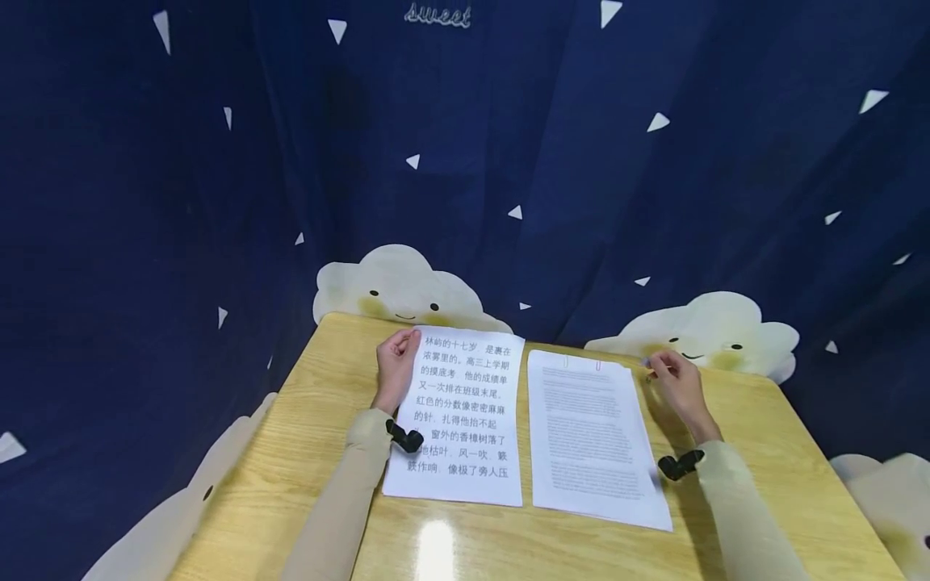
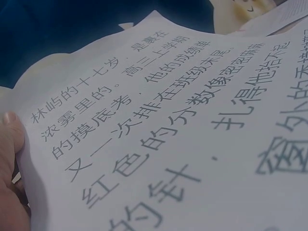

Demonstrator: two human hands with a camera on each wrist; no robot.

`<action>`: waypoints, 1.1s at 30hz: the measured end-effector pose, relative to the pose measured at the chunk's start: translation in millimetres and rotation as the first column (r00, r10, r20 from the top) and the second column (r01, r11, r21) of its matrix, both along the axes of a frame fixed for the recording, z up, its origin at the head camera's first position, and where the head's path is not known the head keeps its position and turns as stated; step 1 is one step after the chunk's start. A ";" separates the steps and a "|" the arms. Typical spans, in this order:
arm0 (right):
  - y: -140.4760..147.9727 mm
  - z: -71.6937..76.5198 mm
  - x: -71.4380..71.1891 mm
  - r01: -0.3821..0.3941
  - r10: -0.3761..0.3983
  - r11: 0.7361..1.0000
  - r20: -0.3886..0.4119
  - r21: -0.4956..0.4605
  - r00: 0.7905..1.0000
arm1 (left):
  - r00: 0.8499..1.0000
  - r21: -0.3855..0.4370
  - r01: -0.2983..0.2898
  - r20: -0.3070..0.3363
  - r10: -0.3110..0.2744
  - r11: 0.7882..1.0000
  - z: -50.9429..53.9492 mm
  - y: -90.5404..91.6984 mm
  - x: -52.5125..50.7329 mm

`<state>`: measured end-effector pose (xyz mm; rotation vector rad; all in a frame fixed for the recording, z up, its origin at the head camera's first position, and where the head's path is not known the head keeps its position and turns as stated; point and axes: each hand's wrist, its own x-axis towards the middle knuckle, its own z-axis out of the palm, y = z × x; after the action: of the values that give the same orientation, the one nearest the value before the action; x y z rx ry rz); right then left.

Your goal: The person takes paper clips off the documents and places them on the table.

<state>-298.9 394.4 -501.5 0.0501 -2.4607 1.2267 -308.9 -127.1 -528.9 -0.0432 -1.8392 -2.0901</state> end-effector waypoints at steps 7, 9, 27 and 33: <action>12.4 -5.3 1.2 0.061 -0.065 0.996 0.069 0.057 0.995 | 1.000 -0.013 0.008 0.001 -0.008 1.000 3.8 -1.2 2.2; 17.1 -7.2 1.5 0.076 -0.084 0.994 0.093 0.082 0.992 | 1.000 -0.010 0.005 0.002 -0.005 1.000 2.8 -1.3 1.3; 41.5 -19.5 -1.9 0.033 -0.105 0.960 0.247 0.279 0.963 | 1.000 -0.020 0.007 0.003 -0.006 1.000 -3.1 -1.6 0.5; 47.3 -19.6 -7.5 -0.019 -0.067 0.935 0.229 0.354 0.971 | 1.000 -0.009 0.006 0.005 -0.006 1.000 -1.2 -1.4 0.2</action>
<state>-306.5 441.7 -521.1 -0.0316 -2.8568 0.8009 -308.7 -128.5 -530.0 -0.0455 -1.8537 -2.0883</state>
